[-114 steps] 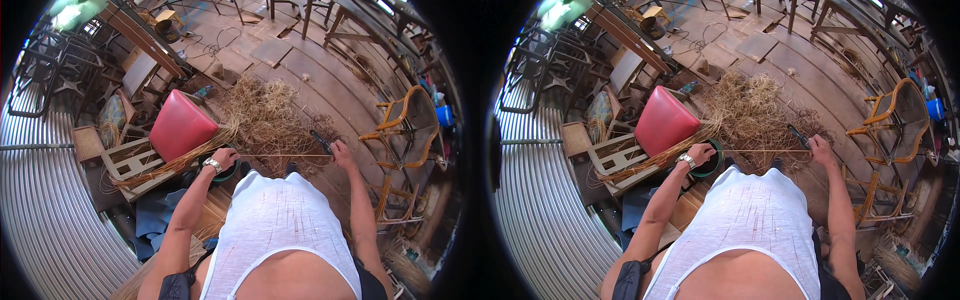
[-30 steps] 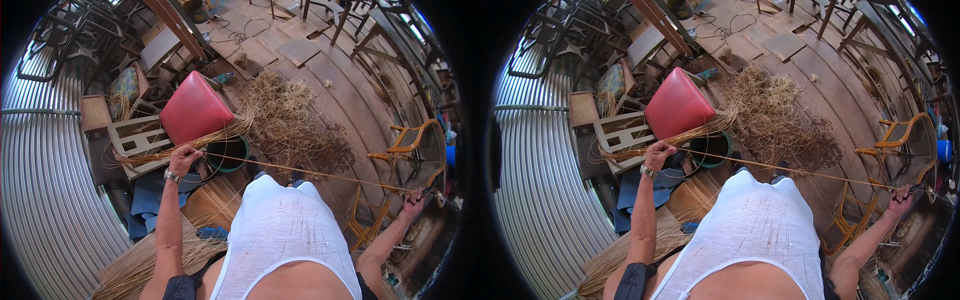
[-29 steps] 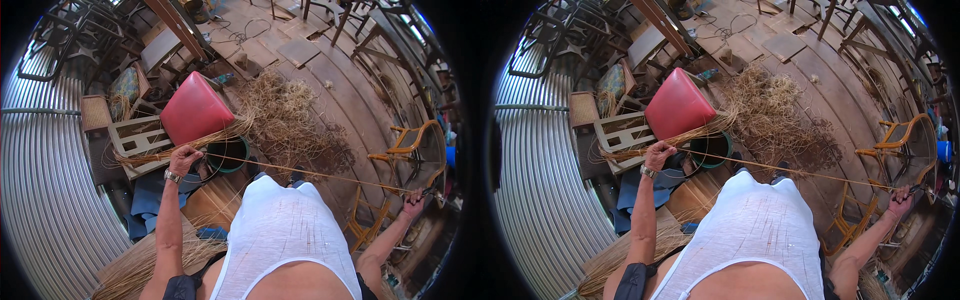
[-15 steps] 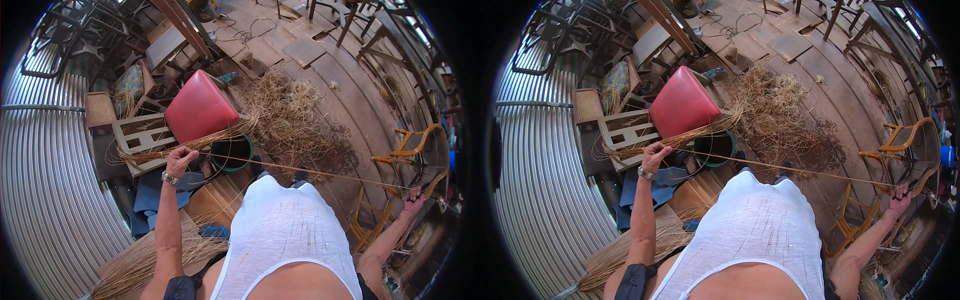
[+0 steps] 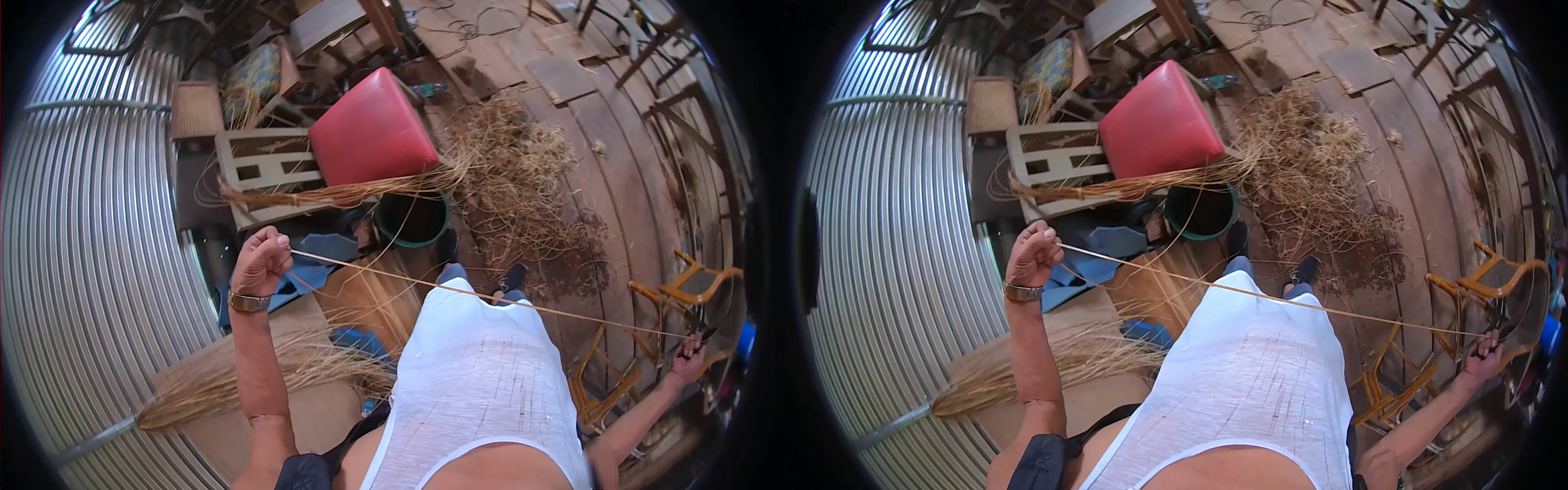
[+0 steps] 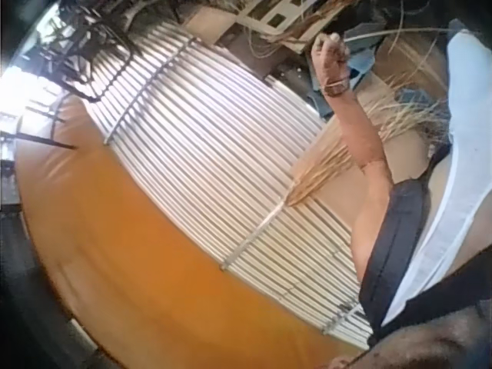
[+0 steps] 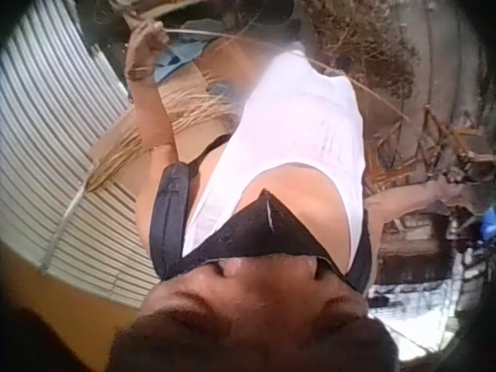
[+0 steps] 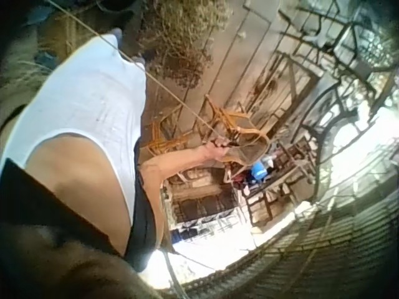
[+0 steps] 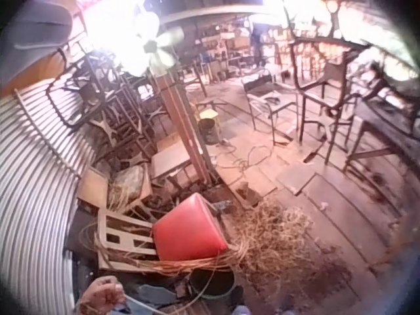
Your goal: The person uses a knife to strip and trim dried plant fibers in a workshop. They repeatedly pick up individual strands, scrape them against the blade to remove outer layers, and place the processed pieces onto a pile on the floor.
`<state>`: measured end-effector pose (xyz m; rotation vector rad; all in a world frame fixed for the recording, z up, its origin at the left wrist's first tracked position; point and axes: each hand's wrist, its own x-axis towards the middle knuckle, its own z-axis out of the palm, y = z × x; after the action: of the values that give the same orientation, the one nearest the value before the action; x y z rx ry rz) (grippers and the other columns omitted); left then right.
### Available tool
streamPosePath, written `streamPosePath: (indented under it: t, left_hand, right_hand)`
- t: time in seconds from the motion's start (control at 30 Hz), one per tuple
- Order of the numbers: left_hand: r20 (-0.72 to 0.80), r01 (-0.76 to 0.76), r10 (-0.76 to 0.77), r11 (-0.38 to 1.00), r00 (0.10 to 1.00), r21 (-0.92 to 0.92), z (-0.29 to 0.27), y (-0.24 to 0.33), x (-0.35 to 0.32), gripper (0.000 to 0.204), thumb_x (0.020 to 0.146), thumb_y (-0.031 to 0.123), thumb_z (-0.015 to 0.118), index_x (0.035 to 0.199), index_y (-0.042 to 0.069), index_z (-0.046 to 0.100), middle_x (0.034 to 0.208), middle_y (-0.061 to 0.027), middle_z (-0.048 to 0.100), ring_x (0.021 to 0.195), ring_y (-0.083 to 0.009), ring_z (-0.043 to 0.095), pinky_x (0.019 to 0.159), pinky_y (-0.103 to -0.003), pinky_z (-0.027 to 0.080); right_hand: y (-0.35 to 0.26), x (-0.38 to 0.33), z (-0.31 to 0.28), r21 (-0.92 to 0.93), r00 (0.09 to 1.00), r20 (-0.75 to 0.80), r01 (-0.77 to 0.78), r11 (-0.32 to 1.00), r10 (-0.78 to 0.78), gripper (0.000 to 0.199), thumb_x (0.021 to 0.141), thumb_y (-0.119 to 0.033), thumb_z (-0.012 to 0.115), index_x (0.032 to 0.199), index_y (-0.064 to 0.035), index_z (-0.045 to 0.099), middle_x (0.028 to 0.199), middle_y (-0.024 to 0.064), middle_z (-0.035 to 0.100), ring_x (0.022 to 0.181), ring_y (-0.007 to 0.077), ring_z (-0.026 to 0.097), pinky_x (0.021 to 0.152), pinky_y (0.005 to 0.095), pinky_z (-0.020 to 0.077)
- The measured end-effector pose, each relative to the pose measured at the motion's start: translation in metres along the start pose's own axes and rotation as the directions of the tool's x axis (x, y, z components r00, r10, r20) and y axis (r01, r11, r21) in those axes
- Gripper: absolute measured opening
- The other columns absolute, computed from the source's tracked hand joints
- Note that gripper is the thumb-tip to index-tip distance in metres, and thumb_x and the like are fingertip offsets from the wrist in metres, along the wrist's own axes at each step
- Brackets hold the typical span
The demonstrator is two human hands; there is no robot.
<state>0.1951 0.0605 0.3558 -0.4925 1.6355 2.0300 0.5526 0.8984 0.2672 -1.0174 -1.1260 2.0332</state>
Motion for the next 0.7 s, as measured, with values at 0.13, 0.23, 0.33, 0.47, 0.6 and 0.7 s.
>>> streamPosePath:
  t: [0.13, 0.23, 0.33, 0.47, 0.6, 0.7]
  left_hand:
    - [-0.101, 0.038, -0.048, 0.995, 0.994, -0.096, -0.022, -0.015, -0.026, 0.031, 0.085, 0.007, 0.062, 0.064, 0.013, 0.039, 0.052, 0.0065, 0.031, 0.044, -0.0054, 0.026, 0.044, -0.023, 0.022]
    - [-0.193, 0.047, -0.07, 0.991, 0.979, -0.122, -0.032, -0.027, -0.045, 0.032, 0.085, 0.008, 0.063, 0.064, 0.014, 0.039, 0.053, 0.0068, 0.032, 0.044, -0.0053, 0.025, 0.043, -0.024, 0.022]
    - [-0.257, 0.048, -0.083, 0.989, 0.963, -0.142, -0.049, -0.041, -0.062, 0.032, 0.084, 0.008, 0.063, 0.065, 0.014, 0.039, 0.053, 0.0066, 0.031, 0.044, -0.0049, 0.026, 0.044, -0.023, 0.021]
    - [-0.313, 0.008, -0.067, 0.982, 0.947, -0.187, -0.065, -0.055, -0.081, 0.032, 0.085, 0.008, 0.063, 0.065, 0.014, 0.038, 0.053, 0.0068, 0.031, 0.043, -0.0048, 0.025, 0.044, -0.023, 0.022]
    - [-0.322, -0.035, 0.021, 0.999, 0.947, -0.038, -0.08, -0.061, -0.081, 0.025, 0.086, 0.01, 0.063, 0.068, 0.011, 0.045, 0.058, 0.0055, 0.039, 0.05, -0.0055, 0.034, 0.05, -0.023, 0.028]
    - [-0.194, -0.013, 0.073, 0.957, 0.978, 0.291, -0.101, -0.077, -0.069, 0.014, 0.088, 0.016, 0.064, 0.081, 0.005, 0.06, 0.07, 0.0029, 0.055, 0.066, -0.0064, 0.047, 0.062, -0.022, 0.037]
  right_hand:
    - [0.015, 0.029, 0.031, -0.154, 0.992, 0.016, -0.124, 0.98, 0.128, 0.035, 0.103, -0.033, 0.03, 0.077, -0.011, 0.041, 0.052, -0.0024, 0.032, 0.046, 0.008, 0.031, 0.045, 0.0228, 0.0282]
    - [0.037, 0.057, 0.037, -0.137, 0.965, 0.22, -0.114, 0.984, 0.143, 0.034, 0.103, -0.034, 0.033, 0.079, -0.0115, 0.043, 0.052, -0.0025, 0.035, 0.046, 0.0074, 0.034, 0.044, 0.0204, 0.0303]
    - [0.058, 0.062, 0.085, -0.133, 0.949, 0.254, -0.156, 0.979, 0.186, 0.034, 0.102, -0.034, 0.035, 0.08, -0.0103, 0.044, 0.053, -0.0017, 0.036, 0.047, 0.007, 0.035, 0.046, 0.0197, 0.0305]
    - [0.077, 0.094, 0.094, -0.133, 0.932, 0.285, -0.191, 0.972, 0.222, 0.033, 0.102, -0.033, 0.036, 0.081, -0.0082, 0.044, 0.056, -0.0008, 0.037, 0.048, 0.0077, 0.035, 0.046, 0.0206, 0.0306]
    - [0.088, 0.108, 0.093, -0.1, 0.861, 0.423, -0.265, 0.959, 0.282, 0.033, 0.102, -0.032, 0.036, 0.083, -0.0064, 0.044, 0.06, 0.0006, 0.037, 0.048, 0.0096, 0.033, 0.047, 0.022, 0.0312]
    - [0.067, 0.093, 0.125, -0.084, 0.935, 0.205, -0.279, 0.957, 0.29, 0.035, 0.102, -0.034, 0.036, 0.081, -0.0064, 0.043, 0.06, 0.0007, 0.036, 0.048, 0.0103, 0.032, 0.046, 0.0241, 0.031]
